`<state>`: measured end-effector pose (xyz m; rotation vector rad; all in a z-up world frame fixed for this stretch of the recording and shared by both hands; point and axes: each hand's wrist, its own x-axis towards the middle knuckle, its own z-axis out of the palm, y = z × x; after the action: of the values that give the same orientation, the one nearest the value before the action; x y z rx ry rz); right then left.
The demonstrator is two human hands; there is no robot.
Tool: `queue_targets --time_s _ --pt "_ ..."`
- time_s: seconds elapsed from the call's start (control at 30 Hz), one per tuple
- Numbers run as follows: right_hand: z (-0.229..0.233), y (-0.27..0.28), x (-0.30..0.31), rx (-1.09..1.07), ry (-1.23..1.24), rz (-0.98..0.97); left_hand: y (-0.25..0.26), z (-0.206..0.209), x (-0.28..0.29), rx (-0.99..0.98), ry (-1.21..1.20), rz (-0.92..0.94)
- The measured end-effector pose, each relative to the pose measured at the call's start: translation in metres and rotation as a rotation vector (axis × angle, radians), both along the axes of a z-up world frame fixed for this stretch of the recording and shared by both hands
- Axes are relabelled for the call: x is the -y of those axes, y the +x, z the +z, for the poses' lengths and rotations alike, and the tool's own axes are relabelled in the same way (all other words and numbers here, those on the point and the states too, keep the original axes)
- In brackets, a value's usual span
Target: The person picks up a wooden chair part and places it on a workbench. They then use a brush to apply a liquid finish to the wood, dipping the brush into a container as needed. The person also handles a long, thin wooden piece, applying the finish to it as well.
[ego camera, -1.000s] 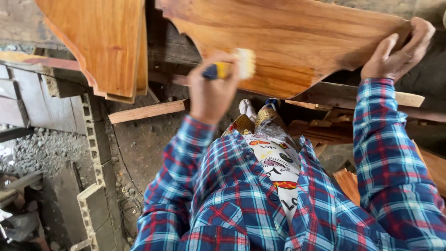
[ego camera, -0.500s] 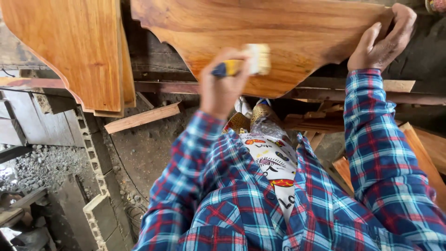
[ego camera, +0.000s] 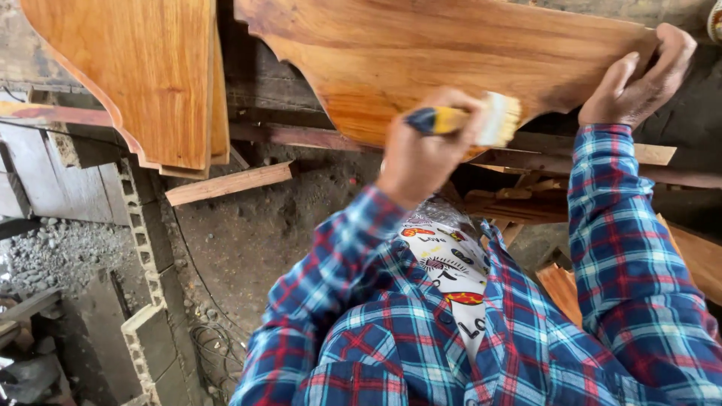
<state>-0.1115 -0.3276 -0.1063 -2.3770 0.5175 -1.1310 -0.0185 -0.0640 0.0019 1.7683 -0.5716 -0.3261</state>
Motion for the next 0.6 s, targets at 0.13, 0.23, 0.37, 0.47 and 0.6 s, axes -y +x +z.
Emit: queue_targets --time_s 0.13,0.23,0.37,0.47,0.6 --pt "-0.009 -0.007 0.006 -0.064 -0.092 0.004 0.008 -0.038 -0.002 -0.054 0.127 -0.047" --pt "-0.016 -0.008 0.006 -0.059 -0.045 -0.033 0.04 -0.049 -0.049 -0.165 -0.007 0.063" --pt "-0.007 -0.005 0.002 -0.019 -0.015 -0.003 0.092 -0.032 -0.121 0.186 0.166 0.293" --pt "-0.01 -0.01 0.004 -0.094 -0.037 0.005 0.104 -0.005 -0.14 0.537 0.497 0.371" --pt "-0.013 -0.009 0.006 -0.057 -0.058 -0.022 0.078 0.006 -0.099 0.586 0.477 0.386"
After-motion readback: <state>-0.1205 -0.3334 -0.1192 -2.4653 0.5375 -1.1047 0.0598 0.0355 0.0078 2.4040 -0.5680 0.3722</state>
